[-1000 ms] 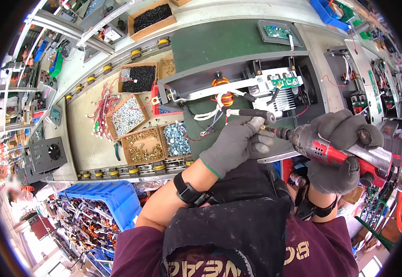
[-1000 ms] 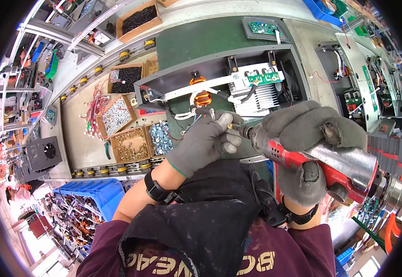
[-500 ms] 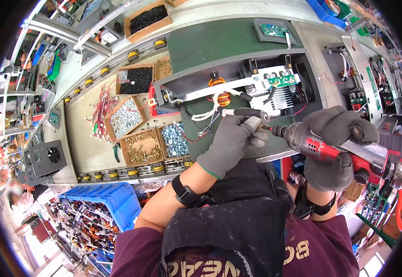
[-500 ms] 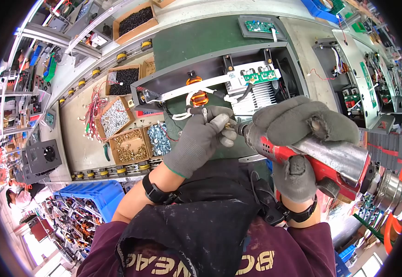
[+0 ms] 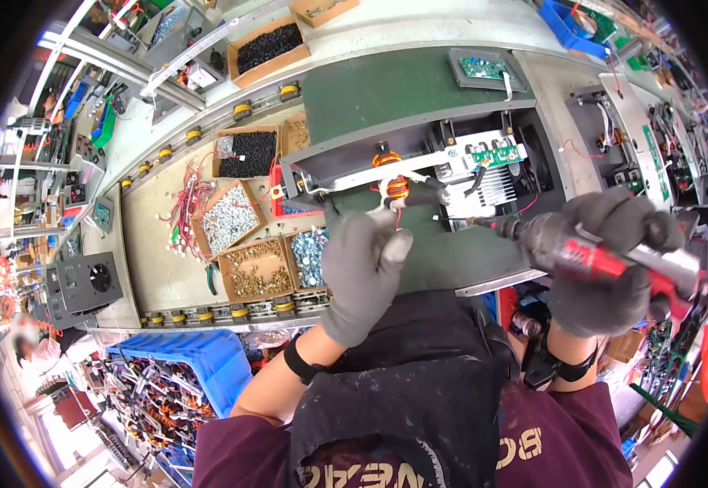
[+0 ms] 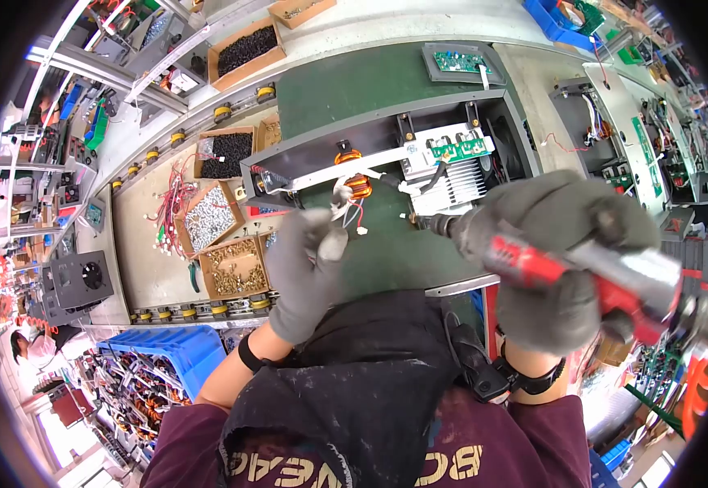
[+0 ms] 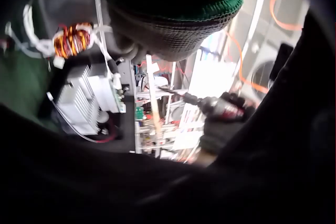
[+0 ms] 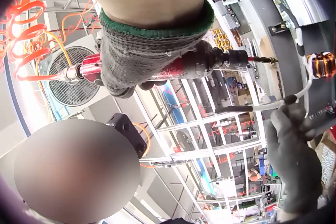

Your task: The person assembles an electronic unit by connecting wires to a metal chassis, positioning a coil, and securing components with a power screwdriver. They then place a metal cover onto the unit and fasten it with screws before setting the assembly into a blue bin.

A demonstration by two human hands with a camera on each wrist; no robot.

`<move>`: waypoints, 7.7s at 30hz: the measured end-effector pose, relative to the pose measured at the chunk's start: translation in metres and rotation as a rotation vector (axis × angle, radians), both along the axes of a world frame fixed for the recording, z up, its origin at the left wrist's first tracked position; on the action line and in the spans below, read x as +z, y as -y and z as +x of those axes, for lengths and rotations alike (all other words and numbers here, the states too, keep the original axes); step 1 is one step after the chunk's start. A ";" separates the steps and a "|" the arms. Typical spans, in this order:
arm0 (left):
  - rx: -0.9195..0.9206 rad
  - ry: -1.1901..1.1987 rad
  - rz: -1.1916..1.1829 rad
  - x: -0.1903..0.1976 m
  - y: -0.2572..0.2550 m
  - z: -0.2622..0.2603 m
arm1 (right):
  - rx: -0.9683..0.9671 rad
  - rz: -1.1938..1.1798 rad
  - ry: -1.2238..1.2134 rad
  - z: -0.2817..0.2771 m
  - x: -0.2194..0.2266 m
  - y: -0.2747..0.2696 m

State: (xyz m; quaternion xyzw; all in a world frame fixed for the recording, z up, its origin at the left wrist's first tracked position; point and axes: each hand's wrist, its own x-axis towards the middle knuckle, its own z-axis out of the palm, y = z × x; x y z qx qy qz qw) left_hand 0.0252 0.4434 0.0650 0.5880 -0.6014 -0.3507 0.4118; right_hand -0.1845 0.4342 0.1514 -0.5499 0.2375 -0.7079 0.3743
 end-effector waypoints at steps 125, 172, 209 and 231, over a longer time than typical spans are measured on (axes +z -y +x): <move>0.268 0.609 0.220 -0.170 0.078 0.209 | -0.038 0.540 -0.507 -0.119 -0.084 0.111; 0.512 -0.568 0.581 -0.090 0.047 0.184 | 0.349 0.194 -0.196 0.069 -0.014 0.073; -0.057 -1.300 0.955 -0.064 -0.054 0.055 | 0.638 0.240 -0.210 0.110 -0.045 0.031; 0.290 -0.064 0.640 -0.158 -0.018 0.047 | 0.336 0.305 -0.240 0.045 -0.054 0.038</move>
